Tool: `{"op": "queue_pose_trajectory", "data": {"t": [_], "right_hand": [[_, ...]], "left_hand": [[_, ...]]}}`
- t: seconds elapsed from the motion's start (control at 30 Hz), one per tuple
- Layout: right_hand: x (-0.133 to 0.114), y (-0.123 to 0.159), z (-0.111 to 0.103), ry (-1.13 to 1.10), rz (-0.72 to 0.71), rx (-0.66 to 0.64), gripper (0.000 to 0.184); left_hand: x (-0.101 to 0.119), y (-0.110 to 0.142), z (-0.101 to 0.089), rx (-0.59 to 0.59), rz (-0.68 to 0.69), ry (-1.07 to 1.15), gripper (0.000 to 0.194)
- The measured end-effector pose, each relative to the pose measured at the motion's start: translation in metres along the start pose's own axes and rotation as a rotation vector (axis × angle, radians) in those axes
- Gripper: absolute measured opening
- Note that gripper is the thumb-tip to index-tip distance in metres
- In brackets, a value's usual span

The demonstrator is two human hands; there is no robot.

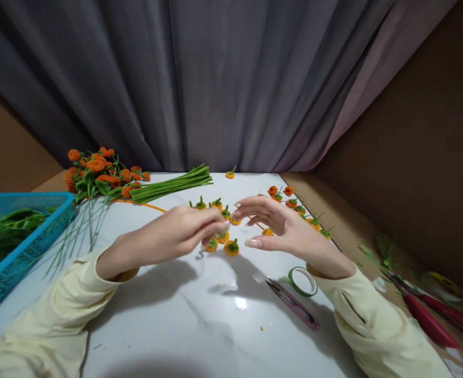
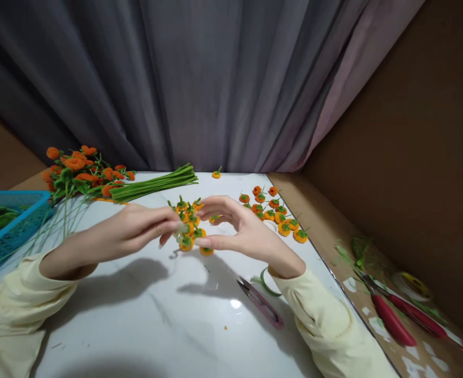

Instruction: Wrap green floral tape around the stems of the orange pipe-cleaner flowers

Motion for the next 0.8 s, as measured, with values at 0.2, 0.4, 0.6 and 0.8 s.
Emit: {"op": "queue_pose_trajectory", "data": {"t": [0.2,0.4,0.6,0.8], "right_hand": [[0.010,-0.002,0.032,-0.286,0.035,-0.148,0.054],[0.017,0.000,0.037,-0.393,0.188,-0.202,0.055],[0.019,0.003,0.038,-0.342,0.244,-0.232,0.052],[0.027,0.012,0.036,-0.196,0.365,-0.334,0.051]], "left_hand": [[0.016,0.001,0.018,-0.104,0.128,0.003,0.027],[0.019,0.002,0.016,-0.121,0.144,0.025,0.026],[0.009,-0.001,0.006,-0.040,0.005,0.107,0.029],[0.001,-0.001,-0.011,0.078,-0.040,0.038,0.029]]}}
Point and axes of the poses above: each hand's wrist, its own y-axis away from the middle knuckle, its own z-axis out of the palm, x = y × z, the point moved 8 cm from there along -y, towards the middle knuckle, and after that the axes turned 1 degree about -z, right-handed, at the moved point
